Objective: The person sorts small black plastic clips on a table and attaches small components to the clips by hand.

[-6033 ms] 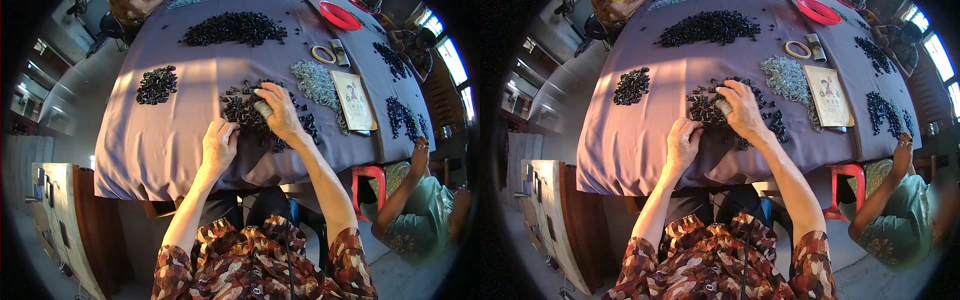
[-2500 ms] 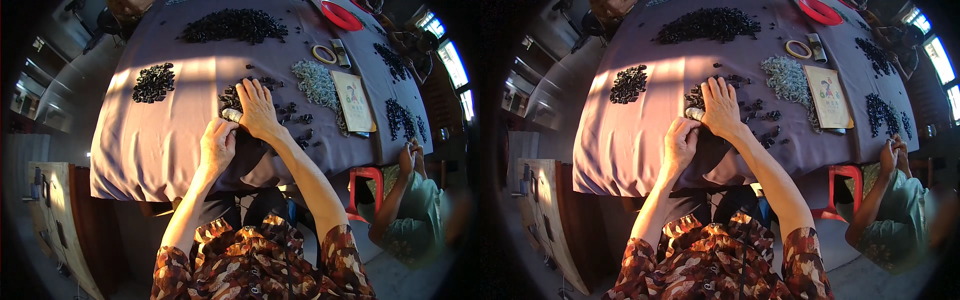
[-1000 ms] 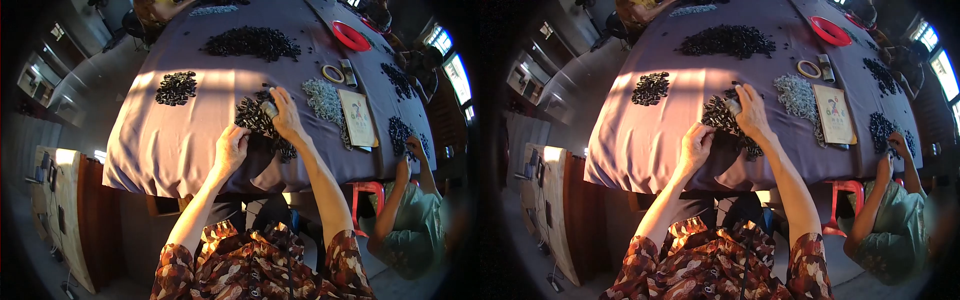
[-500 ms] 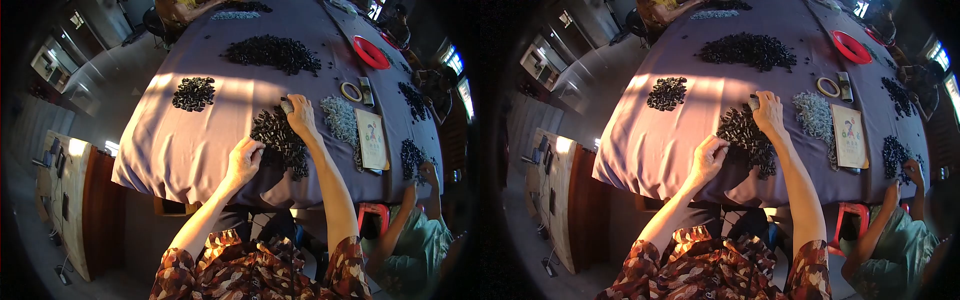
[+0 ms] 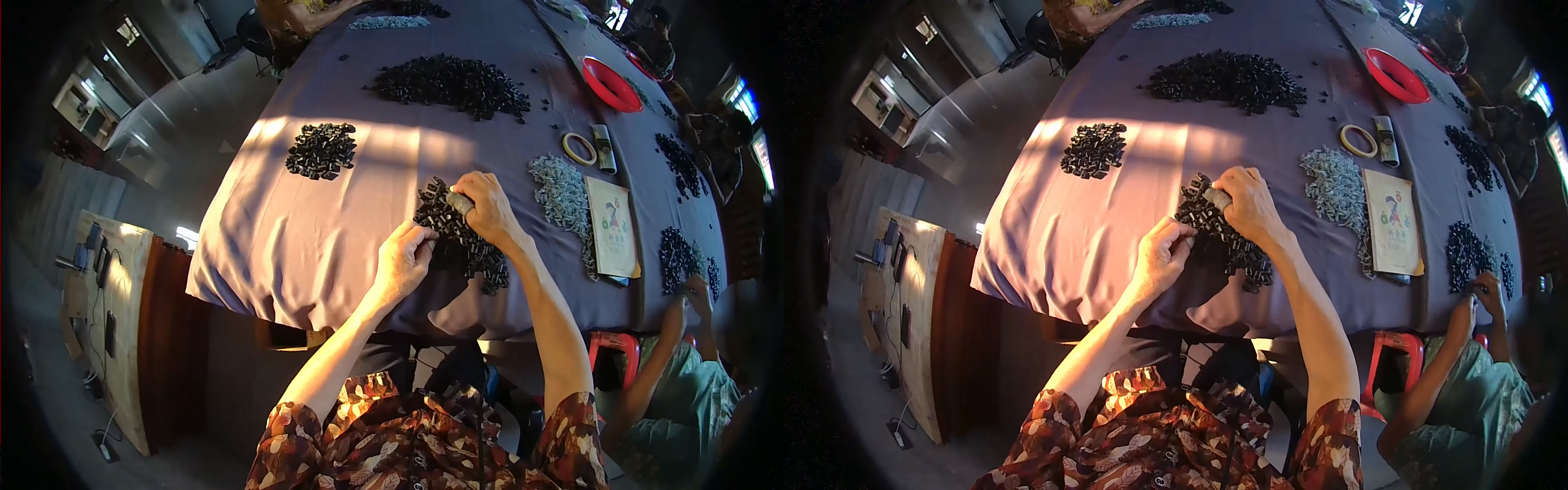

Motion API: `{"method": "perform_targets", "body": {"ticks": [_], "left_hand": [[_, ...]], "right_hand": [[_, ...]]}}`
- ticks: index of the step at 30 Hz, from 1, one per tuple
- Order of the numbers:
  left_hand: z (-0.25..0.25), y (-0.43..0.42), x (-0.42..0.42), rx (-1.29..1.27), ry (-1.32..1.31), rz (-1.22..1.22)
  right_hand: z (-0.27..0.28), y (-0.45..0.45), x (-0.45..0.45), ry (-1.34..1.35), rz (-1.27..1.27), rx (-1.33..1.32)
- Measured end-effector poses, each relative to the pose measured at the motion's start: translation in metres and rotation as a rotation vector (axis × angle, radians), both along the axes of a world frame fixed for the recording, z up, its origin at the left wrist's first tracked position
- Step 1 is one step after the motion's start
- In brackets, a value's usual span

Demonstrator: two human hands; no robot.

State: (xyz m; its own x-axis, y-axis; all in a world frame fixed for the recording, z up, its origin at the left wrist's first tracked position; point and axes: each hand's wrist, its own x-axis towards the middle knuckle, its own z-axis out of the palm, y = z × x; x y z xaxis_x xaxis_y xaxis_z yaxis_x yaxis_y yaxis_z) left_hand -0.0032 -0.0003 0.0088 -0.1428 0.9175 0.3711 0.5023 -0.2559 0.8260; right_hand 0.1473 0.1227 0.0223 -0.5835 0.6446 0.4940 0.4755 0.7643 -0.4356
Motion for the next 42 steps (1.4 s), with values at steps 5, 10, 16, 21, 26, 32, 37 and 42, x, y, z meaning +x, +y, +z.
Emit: {"method": "perform_targets", "body": {"ticks": [5,10,16,21,26,32,37,42], "left_hand": [[-0.001,0.000,0.000,0.016,-0.035,0.015],[-0.011,0.002,-0.002,0.032,-0.044,0.018],[-0.013,0.003,-0.001,0.079,-0.027,0.030],[-0.007,0.001,0.001,-0.017,-0.098,0.007],[-0.009,0.003,-0.001,-0.032,-0.111,-0.003],[0.001,-0.001,0.000,-0.055,-0.119,0.006],[0.001,-0.001,0.002,-0.027,-0.126,0.026],[0.000,0.001,-0.001,0.002,-0.058,0.031]], "right_hand": [[0.010,-0.051,0.031,-0.022,-0.047,0.064],[0.006,-0.107,0.056,-0.211,-0.175,0.003],[-0.006,-0.121,0.064,-0.258,-0.273,-0.037],[-0.019,-0.097,0.055,-0.264,-0.276,0.030],[-0.012,-0.080,0.046,-0.086,-0.222,-0.020],[-0.011,-0.054,0.090,0.012,-0.549,0.046],[-0.018,-0.036,0.138,-0.086,-0.713,0.080],[-0.019,-0.020,0.142,-0.171,-0.739,0.018]]}}
